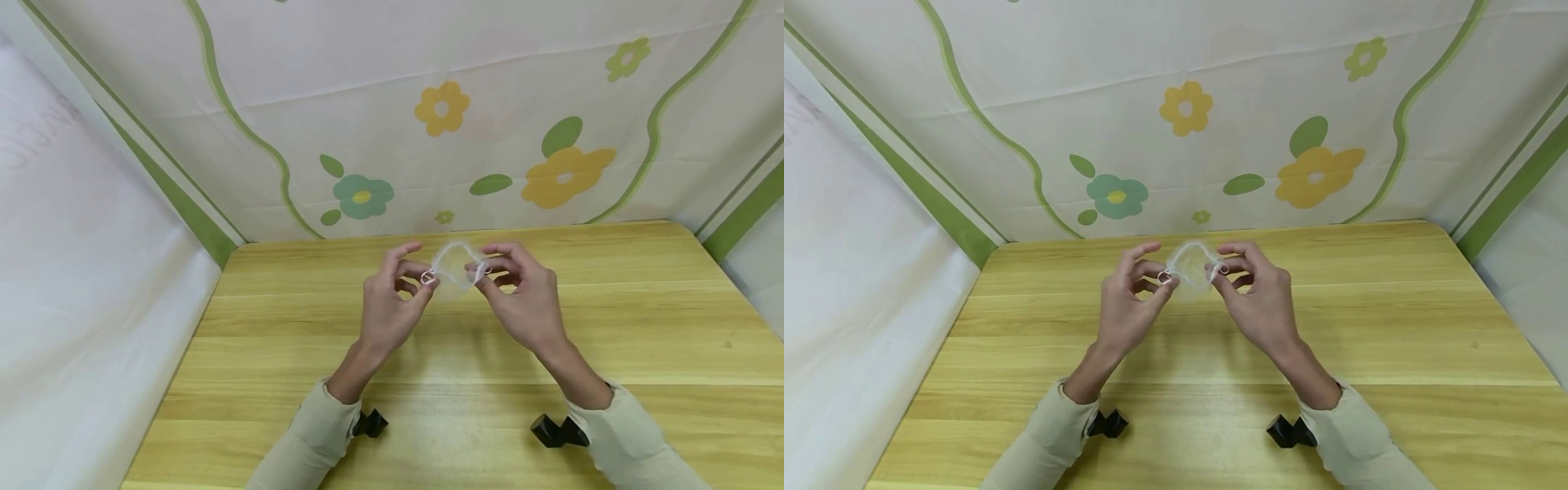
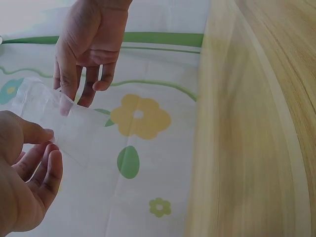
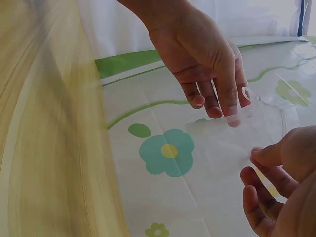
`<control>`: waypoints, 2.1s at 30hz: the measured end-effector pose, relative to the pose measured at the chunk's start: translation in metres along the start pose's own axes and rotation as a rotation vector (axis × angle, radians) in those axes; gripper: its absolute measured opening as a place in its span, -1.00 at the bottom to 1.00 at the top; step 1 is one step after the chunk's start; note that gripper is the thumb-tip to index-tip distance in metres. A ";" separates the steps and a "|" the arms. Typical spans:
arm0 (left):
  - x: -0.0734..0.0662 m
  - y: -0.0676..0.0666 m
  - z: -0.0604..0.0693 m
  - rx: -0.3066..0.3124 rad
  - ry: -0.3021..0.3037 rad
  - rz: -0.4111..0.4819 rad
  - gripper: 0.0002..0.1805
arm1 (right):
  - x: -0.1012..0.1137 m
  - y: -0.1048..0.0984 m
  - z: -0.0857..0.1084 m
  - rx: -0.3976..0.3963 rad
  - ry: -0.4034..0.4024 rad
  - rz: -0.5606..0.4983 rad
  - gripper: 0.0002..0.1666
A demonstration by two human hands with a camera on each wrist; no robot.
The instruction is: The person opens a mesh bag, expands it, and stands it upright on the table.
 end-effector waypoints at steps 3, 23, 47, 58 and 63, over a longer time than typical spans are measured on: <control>0.001 0.000 0.000 0.008 -0.002 -0.004 -0.44 | 0.000 0.000 0.000 0.017 0.004 0.008 -0.62; 0.001 -0.014 -0.004 0.007 0.039 -0.046 -0.52 | -0.004 -0.007 -0.001 0.042 0.011 0.087 -0.69; 0.006 -0.006 -0.003 0.105 -0.007 -0.080 -0.55 | -0.006 -0.004 -0.001 0.058 -0.082 0.110 -0.67; 0.011 -0.010 -0.004 0.070 0.018 -0.100 -0.78 | -0.008 -0.009 -0.004 0.048 -0.087 0.184 -0.72; 0.018 -0.008 -0.003 0.165 -0.058 -0.200 -0.79 | -0.013 -0.007 -0.005 0.182 -0.008 0.216 -0.73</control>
Point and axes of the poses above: each hand's wrist, its own z-axis away from the middle knuckle, its own y-axis out of the palm, x = y × z, the point moved 1 cm from there along -z, towards the middle knuckle, and after that the axes turned 7 degrees about x, right-handed, at the moved point
